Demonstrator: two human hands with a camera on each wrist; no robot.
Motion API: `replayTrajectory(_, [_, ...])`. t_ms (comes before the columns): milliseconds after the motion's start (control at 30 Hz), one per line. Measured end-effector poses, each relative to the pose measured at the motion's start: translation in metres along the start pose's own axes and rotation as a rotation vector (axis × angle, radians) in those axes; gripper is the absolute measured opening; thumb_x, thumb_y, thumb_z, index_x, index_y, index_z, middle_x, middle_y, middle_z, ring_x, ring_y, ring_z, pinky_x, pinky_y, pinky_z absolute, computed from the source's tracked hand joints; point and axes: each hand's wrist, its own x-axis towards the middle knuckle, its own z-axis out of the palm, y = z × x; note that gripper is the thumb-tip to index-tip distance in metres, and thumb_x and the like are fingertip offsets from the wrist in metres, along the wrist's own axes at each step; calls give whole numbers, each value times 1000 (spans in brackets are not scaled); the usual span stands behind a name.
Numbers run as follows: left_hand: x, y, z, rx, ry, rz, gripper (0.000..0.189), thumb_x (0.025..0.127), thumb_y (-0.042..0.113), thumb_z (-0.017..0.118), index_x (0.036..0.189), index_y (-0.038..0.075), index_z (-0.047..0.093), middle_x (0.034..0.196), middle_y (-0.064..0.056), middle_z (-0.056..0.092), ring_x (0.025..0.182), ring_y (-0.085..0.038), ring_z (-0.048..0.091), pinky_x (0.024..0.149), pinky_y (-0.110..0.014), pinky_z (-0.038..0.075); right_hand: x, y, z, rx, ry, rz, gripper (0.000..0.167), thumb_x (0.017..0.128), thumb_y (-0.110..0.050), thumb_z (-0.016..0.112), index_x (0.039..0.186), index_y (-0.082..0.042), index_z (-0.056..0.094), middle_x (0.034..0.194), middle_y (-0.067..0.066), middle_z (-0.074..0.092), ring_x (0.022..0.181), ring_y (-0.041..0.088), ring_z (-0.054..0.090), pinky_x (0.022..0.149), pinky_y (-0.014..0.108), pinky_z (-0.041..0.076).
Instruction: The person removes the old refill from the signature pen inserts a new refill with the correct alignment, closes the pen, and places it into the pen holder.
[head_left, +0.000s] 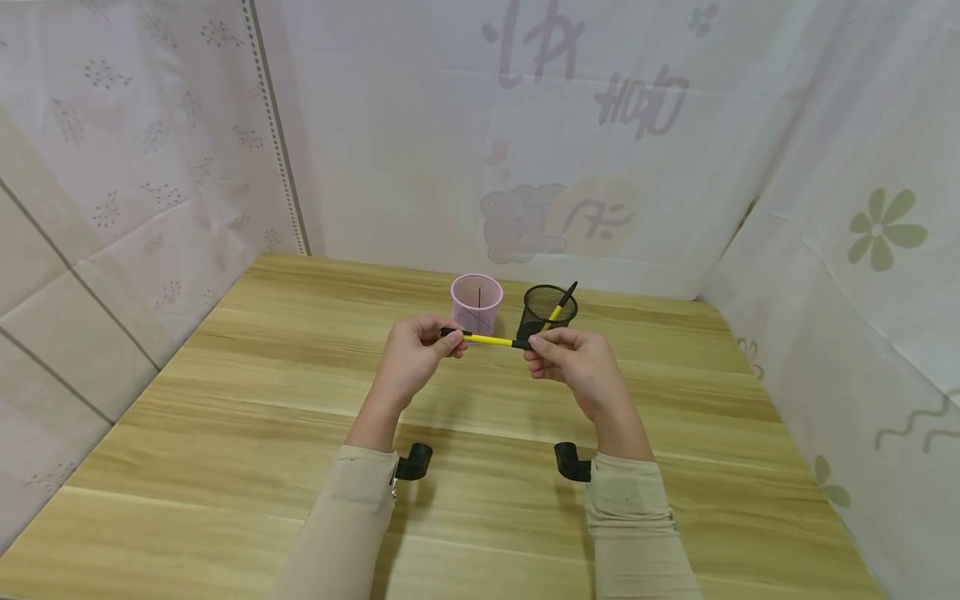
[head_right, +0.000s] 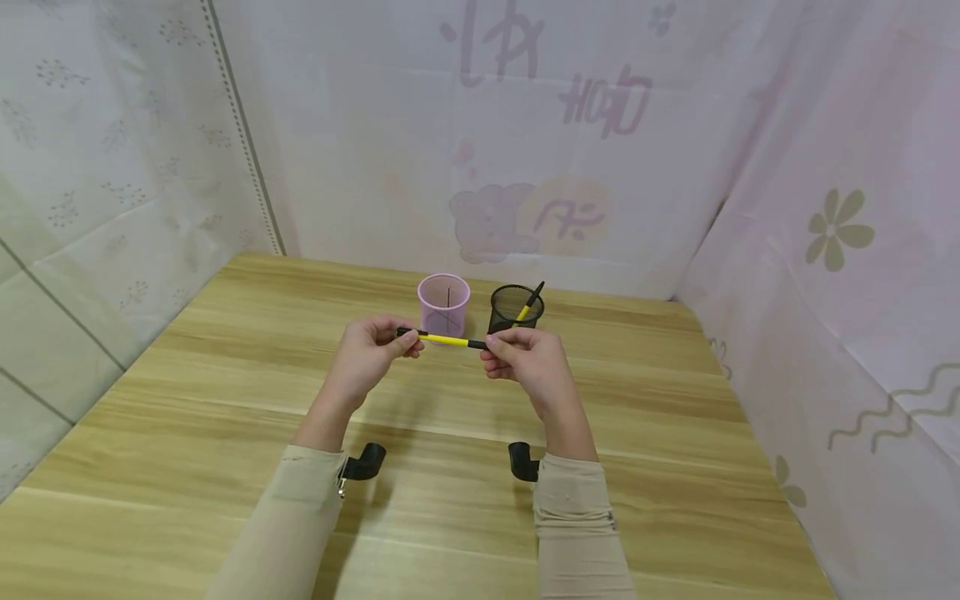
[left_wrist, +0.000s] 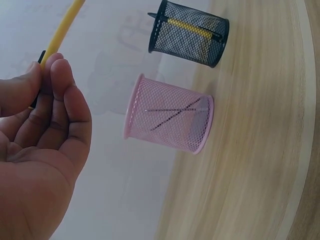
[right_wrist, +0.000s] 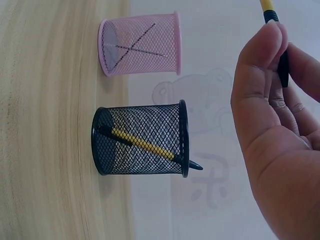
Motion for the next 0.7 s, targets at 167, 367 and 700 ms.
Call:
replayTrajectory(167, [1,-2,0,7,-4,10,14,102,5,70,108,-7,75,96,-18,77,94,-36,74,83,-27,65,0,1,0,2,2,-7,30,104,-8,68,123,15,64,90,3,78,82,10,75,82,29,66])
replayTrajectory(367, [1,-3,0,27,-1,3,15,102,7,70,108,-5,76,97,-20,78,91,-30,75,86,-32,66,-1,0,-1,1,-4,-6,31,104,-8,68,123,16,63,95,5,79,83,10,75,84,29,66])
replayTrajectory(700, [0,-5,0,49,-11,11,15,103,8,70,110,-4,77,97,-19,78,83,-13,73,87,-35,66,-2,1,-1,-7,-11,-14,26,103,-6,69,120,12,65,91,-2,77,85,13,74,87,28,65])
